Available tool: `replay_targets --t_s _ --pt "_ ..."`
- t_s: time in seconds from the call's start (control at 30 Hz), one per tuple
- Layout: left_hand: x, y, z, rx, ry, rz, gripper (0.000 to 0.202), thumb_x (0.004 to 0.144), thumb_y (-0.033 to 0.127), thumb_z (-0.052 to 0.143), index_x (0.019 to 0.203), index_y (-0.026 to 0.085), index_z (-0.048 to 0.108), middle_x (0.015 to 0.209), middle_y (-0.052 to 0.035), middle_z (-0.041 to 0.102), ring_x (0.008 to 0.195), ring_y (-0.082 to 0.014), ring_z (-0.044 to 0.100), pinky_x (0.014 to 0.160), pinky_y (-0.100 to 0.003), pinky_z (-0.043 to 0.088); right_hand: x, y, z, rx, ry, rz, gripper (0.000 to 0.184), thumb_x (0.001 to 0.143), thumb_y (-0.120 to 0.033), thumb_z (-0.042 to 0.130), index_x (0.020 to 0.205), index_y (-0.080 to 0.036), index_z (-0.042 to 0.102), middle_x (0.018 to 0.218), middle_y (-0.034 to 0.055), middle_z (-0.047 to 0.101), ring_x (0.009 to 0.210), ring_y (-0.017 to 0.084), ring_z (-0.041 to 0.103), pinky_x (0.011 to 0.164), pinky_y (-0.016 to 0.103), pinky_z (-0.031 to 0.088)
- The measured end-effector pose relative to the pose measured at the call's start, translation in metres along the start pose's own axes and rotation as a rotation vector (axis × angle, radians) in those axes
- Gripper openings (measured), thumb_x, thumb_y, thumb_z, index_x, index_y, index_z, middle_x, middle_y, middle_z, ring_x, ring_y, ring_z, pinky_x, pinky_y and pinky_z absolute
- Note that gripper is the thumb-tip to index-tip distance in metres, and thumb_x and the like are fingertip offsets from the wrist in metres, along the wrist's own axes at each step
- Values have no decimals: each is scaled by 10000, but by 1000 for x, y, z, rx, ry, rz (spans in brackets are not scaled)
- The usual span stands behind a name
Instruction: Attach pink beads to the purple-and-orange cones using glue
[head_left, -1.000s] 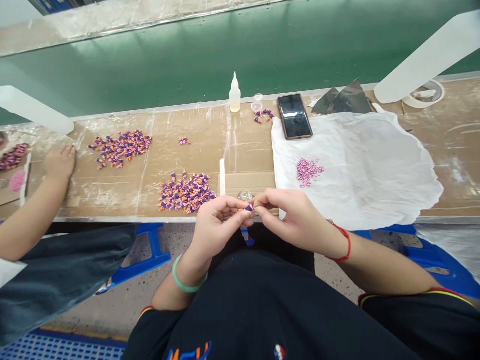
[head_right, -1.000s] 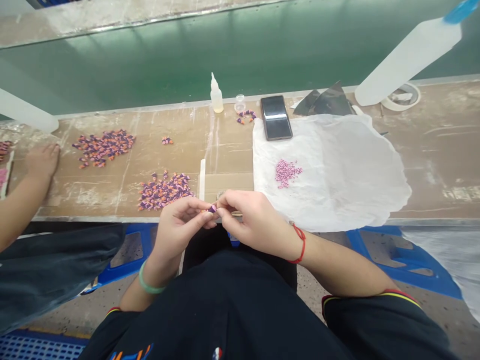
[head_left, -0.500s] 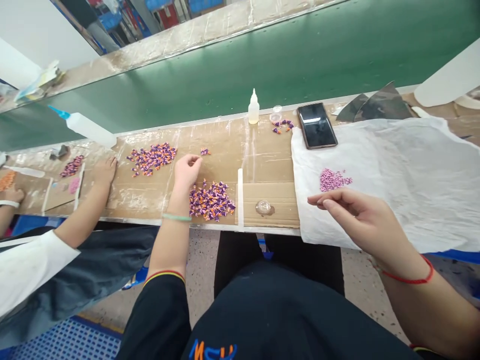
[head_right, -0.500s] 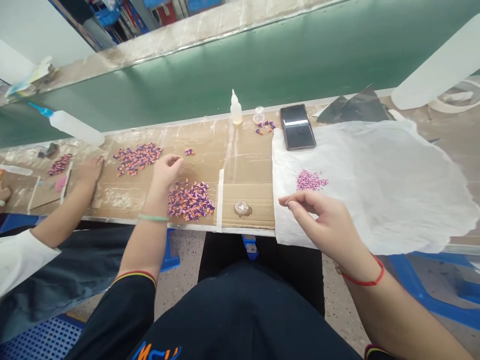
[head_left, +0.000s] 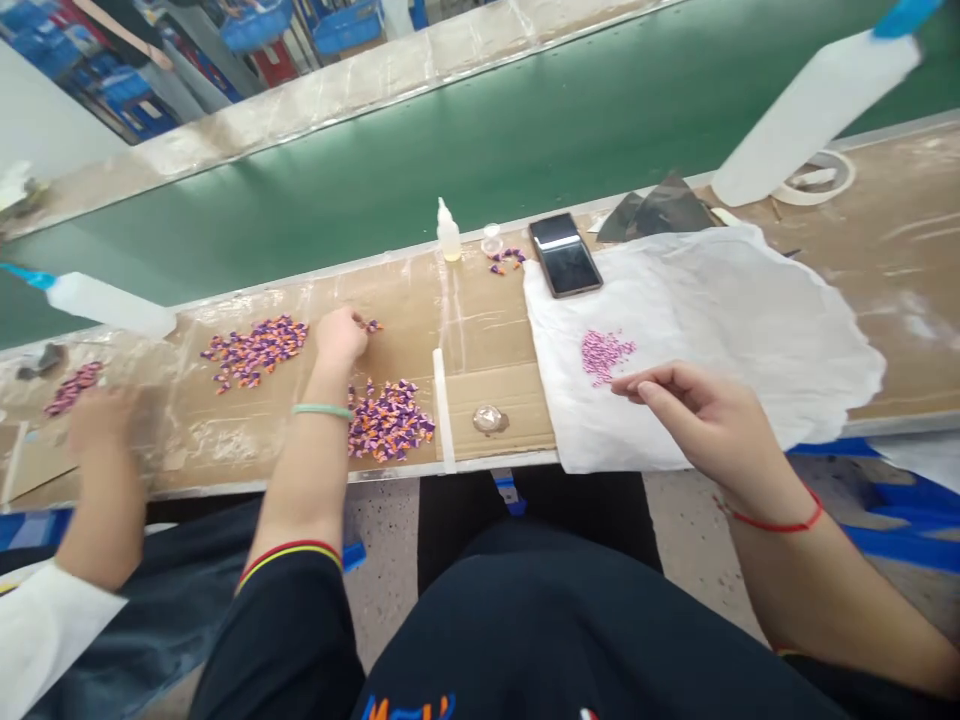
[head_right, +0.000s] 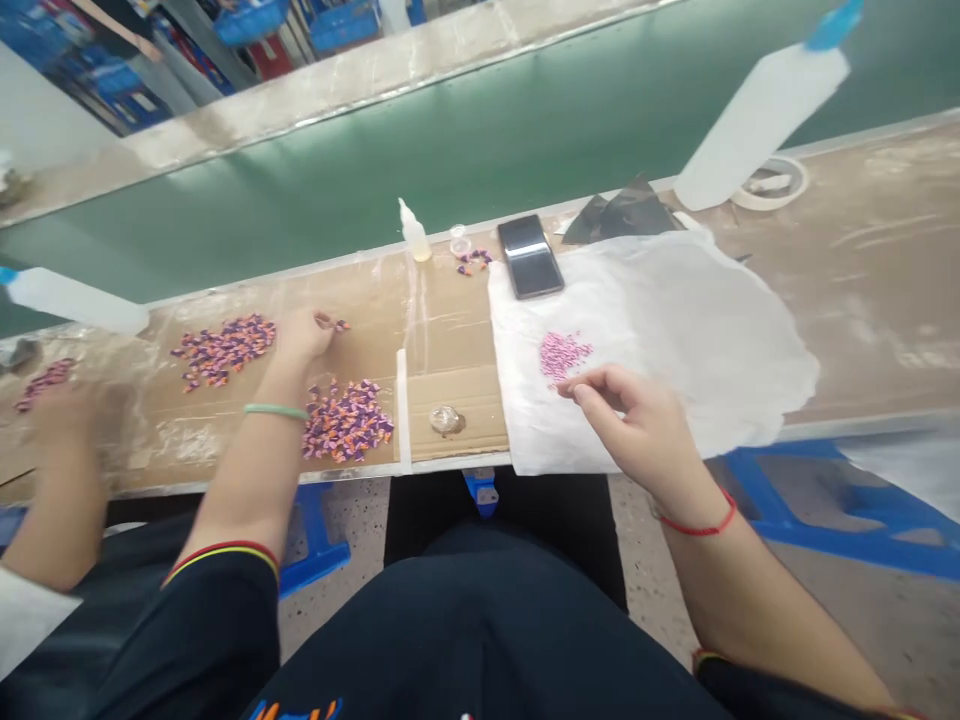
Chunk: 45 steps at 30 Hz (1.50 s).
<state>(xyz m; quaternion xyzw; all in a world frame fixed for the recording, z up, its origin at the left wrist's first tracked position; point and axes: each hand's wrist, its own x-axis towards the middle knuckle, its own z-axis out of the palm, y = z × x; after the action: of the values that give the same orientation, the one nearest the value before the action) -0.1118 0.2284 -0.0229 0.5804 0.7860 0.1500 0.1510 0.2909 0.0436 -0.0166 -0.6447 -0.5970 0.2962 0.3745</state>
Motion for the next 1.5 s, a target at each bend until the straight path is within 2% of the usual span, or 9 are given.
replay_targets --t_s 0.1,0.23,0.53,0.67,0.8,0.93,1.13,1.33,1.5 --pt "-16 7 -4 132 -58 43 174 712 130 646 625 188 508 918 -189 703 1104 -403 596 987 -488 387 2 6 -5 28 88 -9 190 896 -336 591 854 -199 717 901 75 779 843 237 729 790 398 578" --pt "-35 5 -18 376 -76 167 72 789 184 553 730 203 516 877 -89 656 1035 -321 591 942 -419 437 10 27 -6 -36 93 -58 169 905 -268 558 889 -175 699 890 79 744 821 207 697 674 326 552" --pt "-79 0 -40 214 115 477 89 833 271 512 750 241 515 811 -33 549 899 -243 577 821 -333 448 27 52 20 -358 -56 -313 118 840 -109 593 820 -192 676 886 99 651 896 259 576 847 429 486" --pt "-90 3 -46 310 157 493 126 892 312 468 810 227 511 894 -71 617 964 -274 594 766 -330 438 31 54 25 -402 -69 -353 119 853 -122 588 807 -197 668 862 92 649 862 264 539 824 431 470" --pt "-100 9 -48 318 174 408 131 873 315 490 838 203 549 790 -53 629 792 -231 605 674 -301 411 32 56 23 -412 -83 -370 125 852 -126 582 770 -196 645 838 88 648 852 264 528 820 434 457" --pt "-124 18 -43 33 70 290 117 793 305 625 791 192 596 648 6 607 611 -153 573 601 -253 439 31 56 19 -428 -104 -377 106 831 -112 595 774 -192 634 851 91 659 859 266 529 834 432 454" --pt "-177 26 -21 -484 -155 365 85 775 241 695 757 181 637 630 16 647 544 -123 594 534 -232 490 34 54 23 -451 -86 -357 94 832 -153 609 752 -200 619 817 82 659 841 263 529 815 418 454" --pt "-224 32 9 -722 -288 406 99 828 233 655 757 169 682 673 -24 686 573 -123 614 544 -218 489 37 49 30 -562 -109 -426 141 833 -140 566 709 -196 599 756 99 626 802 269 526 802 434 452" --pt "-249 46 27 -901 -537 250 280 863 378 668 697 155 643 598 -21 635 484 -92 506 483 -208 409 36 54 34 -695 -124 -457 154 853 -137 509 728 -172 593 765 138 611 789 296 520 789 466 450"
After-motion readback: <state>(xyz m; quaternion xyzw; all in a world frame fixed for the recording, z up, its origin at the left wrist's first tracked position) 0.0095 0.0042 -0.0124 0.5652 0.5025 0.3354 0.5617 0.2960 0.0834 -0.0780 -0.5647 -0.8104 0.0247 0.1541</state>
